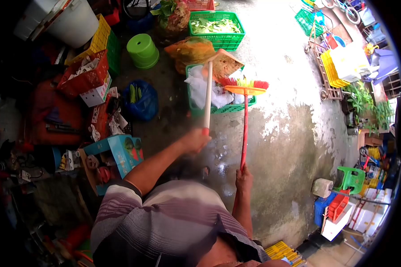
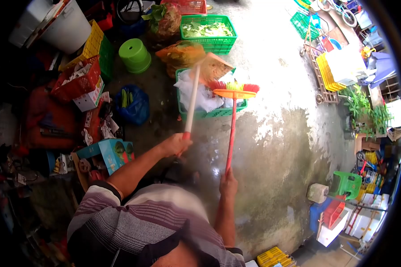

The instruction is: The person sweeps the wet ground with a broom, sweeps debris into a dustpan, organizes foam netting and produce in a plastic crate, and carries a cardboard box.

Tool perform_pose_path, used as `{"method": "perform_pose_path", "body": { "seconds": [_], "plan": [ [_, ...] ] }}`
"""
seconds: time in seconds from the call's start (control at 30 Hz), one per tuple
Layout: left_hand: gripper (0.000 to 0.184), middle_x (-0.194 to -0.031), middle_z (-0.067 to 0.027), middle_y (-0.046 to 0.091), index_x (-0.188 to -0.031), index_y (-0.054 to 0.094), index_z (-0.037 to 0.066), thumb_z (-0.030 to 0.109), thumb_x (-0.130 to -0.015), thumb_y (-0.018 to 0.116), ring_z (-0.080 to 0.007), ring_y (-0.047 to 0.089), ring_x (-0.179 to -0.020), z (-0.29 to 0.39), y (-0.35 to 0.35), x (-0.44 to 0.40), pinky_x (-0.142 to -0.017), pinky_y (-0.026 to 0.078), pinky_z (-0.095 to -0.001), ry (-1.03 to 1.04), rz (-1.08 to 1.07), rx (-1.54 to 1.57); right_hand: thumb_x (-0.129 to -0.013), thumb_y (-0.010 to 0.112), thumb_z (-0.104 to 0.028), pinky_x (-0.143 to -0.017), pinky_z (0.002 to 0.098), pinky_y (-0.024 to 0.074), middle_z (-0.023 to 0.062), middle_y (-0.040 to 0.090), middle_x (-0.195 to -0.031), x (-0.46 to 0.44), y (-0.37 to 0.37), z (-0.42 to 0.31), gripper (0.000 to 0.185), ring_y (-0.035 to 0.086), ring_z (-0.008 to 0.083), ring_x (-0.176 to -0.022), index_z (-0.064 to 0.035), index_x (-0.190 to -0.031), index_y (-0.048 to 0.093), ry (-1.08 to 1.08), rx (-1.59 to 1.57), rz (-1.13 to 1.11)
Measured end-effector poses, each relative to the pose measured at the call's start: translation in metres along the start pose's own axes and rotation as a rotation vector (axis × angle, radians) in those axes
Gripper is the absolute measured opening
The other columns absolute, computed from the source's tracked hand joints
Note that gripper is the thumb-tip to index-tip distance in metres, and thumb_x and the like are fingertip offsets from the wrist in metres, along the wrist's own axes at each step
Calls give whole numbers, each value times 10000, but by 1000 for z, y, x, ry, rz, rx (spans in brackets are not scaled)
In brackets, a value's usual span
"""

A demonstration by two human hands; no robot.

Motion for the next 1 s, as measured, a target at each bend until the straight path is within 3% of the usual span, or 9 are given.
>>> {"method": "perform_pose_path", "body": {
  "seconds": [0.17, 0.27, 0.37, 0.47, 0.57, 0.67, 1.0],
  "plan": [
    [240, -568, -5, 491, -726, 498, 74, 211, -905, 579, -116, 475, -429, -2, -2, 6, -391, 396, -291, -10, 0, -37, -837, 630, -170, -769, 391, 505, 248, 657, -1009, 6, -4, -12, 498, 668, 327, -898, -15, -1300, 531, -74, -209, 27],
    [196, -622, -20, 520, -797, 529, 59, 214, -894, 598, -129, 511, -470, -3, -9, 13, -421, 433, -300, 12, 34, -105, -837, 628, -170, -764, 390, 503, 241, 661, -997, -8, 17, 3, 496, 668, 309, -892, -15, -1298, 533, -129, -169, 19],
    [182, -659, -34, 535, -884, 542, 44, 213, -887, 609, -141, 536, -499, 1, -23, 25, -444, 461, -309, 22, 62, -170, -838, 612, -146, -754, 367, 506, 218, 665, -941, -11, 18, 7, 490, 654, 275, -821, -6, -1300, 528, -33, -202, -26],
    [199, -668, -41, 536, -936, 538, 35, 213, -887, 610, -142, 541, -501, 3, -31, 36, -447, 466, -312, -7, 55, -172, -853, 587, -122, -610, 334, 503, 130, 626, -777, -9, 15, 28, 457, 589, 193, -649, -23, -1297, 535, -154, -253, 82],
    [200, -672, -44, 535, -945, 530, 34, 212, -891, 605, -138, 533, -489, 11, -34, 44, -438, 458, -306, -32, 59, -144, -872, 571, -115, -457, 291, 446, 35, 523, -663, -13, 22, 59, 423, 489, 110, -532, -55, -1290, 536, 35, -471, -73],
    [208, -664, -27, 545, -931, 526, 39, 236, -919, 589, -100, 515, -466, 19, -31, 50, -419, 432, -256, -1, 54, -110, -887, 565, -120, -381, 264, 388, -12, 453, -623, -3, -1, 19, 398, 432, 77, -473, -85, -1283, 533, 150, -561, -102],
    [215, -684, -42, 579, -933, 507, 35, 235, -931, 588, -76, 501, -444, 22, -16, 21, -392, 409, -224, 81, -15, -64, -907, 553, -149, -396, 276, 369, 2, 467, -652, 23, 67, 115, 371, 450, 97, -517, -98, -1275, 560, 148, -572, -200]
  ]
}}
Point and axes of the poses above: each hand's wrist, its own x-axis away from the middle knuckle, its own y-axis out of the palm, z = x × y, the point moved 7 cm from there along -x, towards the middle knuckle
